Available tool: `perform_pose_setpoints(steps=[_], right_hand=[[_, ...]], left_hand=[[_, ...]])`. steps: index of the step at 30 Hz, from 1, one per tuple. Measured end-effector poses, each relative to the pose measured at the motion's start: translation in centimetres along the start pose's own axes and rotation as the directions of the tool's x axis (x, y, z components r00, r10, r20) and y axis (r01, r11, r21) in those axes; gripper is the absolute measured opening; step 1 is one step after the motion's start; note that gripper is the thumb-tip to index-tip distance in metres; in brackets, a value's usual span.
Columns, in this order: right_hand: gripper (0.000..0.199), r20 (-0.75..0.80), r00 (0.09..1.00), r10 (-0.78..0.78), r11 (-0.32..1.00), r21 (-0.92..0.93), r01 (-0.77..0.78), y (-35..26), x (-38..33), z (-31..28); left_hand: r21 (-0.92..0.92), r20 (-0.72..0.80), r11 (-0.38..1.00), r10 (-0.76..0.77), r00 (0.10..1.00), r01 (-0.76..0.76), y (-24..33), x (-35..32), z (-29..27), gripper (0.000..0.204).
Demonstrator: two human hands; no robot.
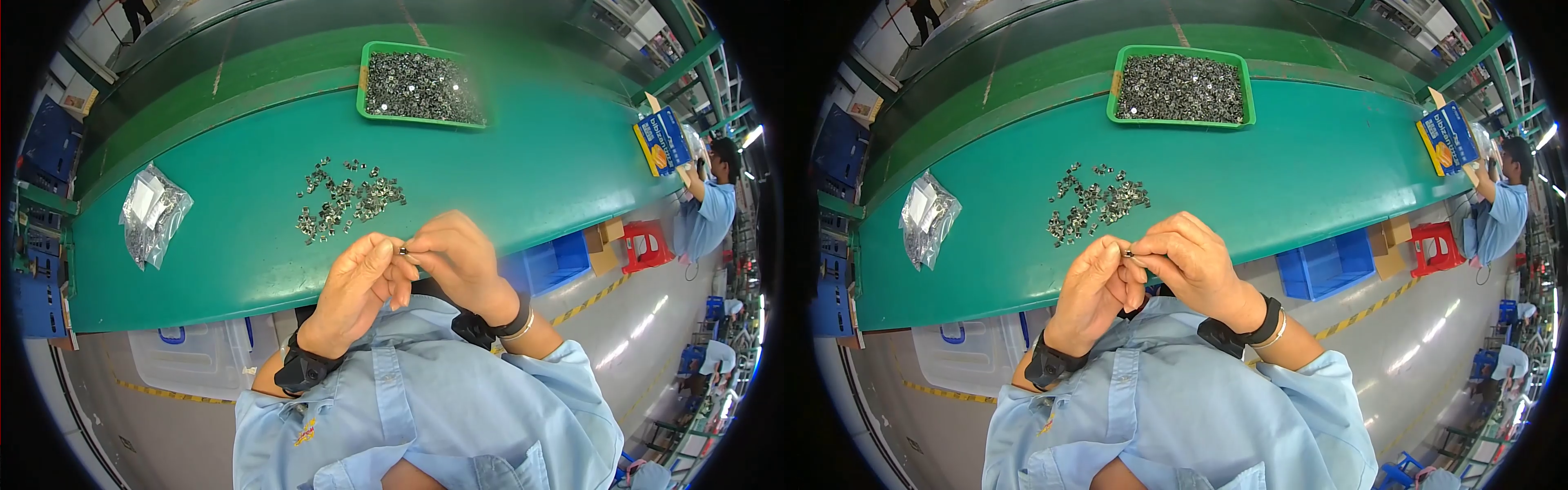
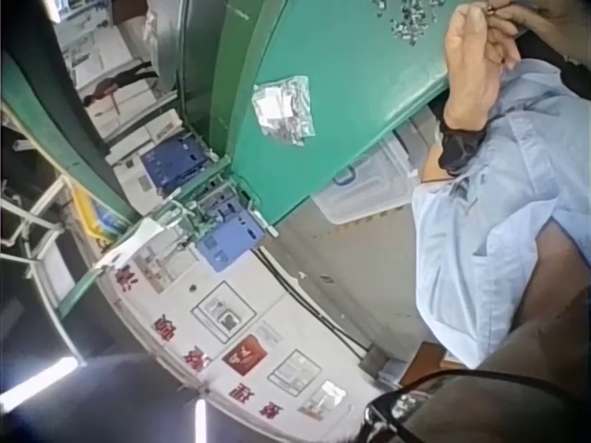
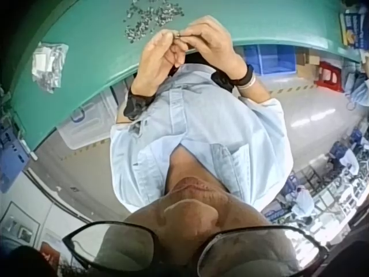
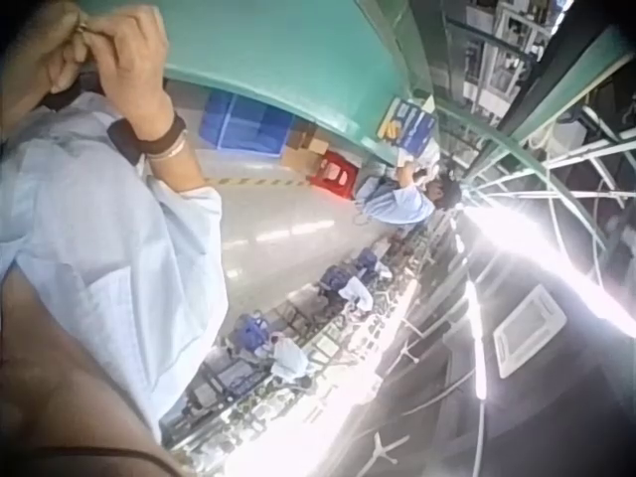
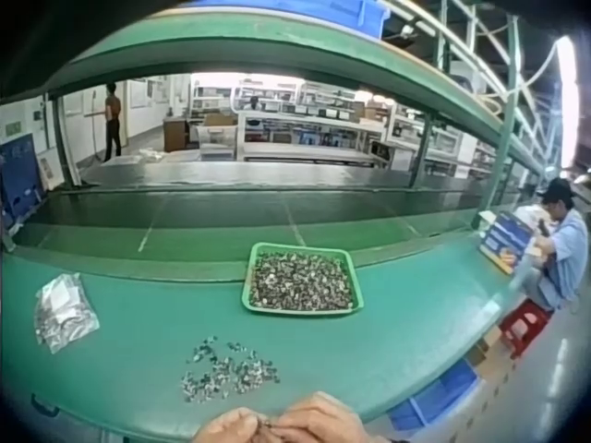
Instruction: The person picks up a metal clip from the table, inspects it by hand, and places it into a green tray.
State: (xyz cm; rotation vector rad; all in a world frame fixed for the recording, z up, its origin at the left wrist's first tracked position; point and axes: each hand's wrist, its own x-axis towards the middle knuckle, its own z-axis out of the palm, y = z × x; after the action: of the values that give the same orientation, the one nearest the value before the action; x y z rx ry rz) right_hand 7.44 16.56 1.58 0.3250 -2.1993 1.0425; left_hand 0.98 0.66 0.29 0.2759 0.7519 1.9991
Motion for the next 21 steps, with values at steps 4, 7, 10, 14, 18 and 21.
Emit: perform_pose_setpoints(steps=[4, 7, 10, 14, 18, 21], right_hand=[[0.019, 0.002, 1.000, 0.001, 1.000, 0.020, -0.001, -0.09, 0.01, 0.11], [0.019, 0.000, 1.000, -0.008, 1.000, 0.018, 0.008, -0.16, 0.11, 0.25], [0.018, -0.002, 0.999, -0.044, 0.999, 0.020, 0.044, -0.21, 0.23, 0.40], [0.022, 0.026, 0.999, -0.047, 0.998, 0.049, 0.046, -0.30, 0.16, 0.41], [0.021, 0.033, 0.998, -0.049, 0.996, 0.082, 0.046, -0.03, 0.05, 0.60], [0.020, 0.050, 0.998, -0.026, 0.993, 0.112, 0.020, 0.36, -0.12, 0.43]], left_hand=[[-0.061, 0.046, 0.998, 0.004, 0.999, -0.002, -0.42, 0.04, -0.51, 0.018], [-0.092, 0.059, 0.996, 0.007, 0.998, -0.002, -0.50, 0.05, -0.60, 0.017], [-0.114, 0.058, 0.993, 0.009, 0.998, -0.003, -0.50, 0.06, -0.63, 0.016], [-0.128, 0.056, 0.992, 0.008, 0.998, -0.001, -0.31, -0.04, -0.48, 0.016], [-0.061, 0.028, 0.998, 0.025, 0.999, -0.023, -0.33, -0.04, -0.32, 0.016], [0.066, 0.011, 0.997, 0.048, 0.999, -0.048, -0.20, 0.07, -0.14, 0.018]])
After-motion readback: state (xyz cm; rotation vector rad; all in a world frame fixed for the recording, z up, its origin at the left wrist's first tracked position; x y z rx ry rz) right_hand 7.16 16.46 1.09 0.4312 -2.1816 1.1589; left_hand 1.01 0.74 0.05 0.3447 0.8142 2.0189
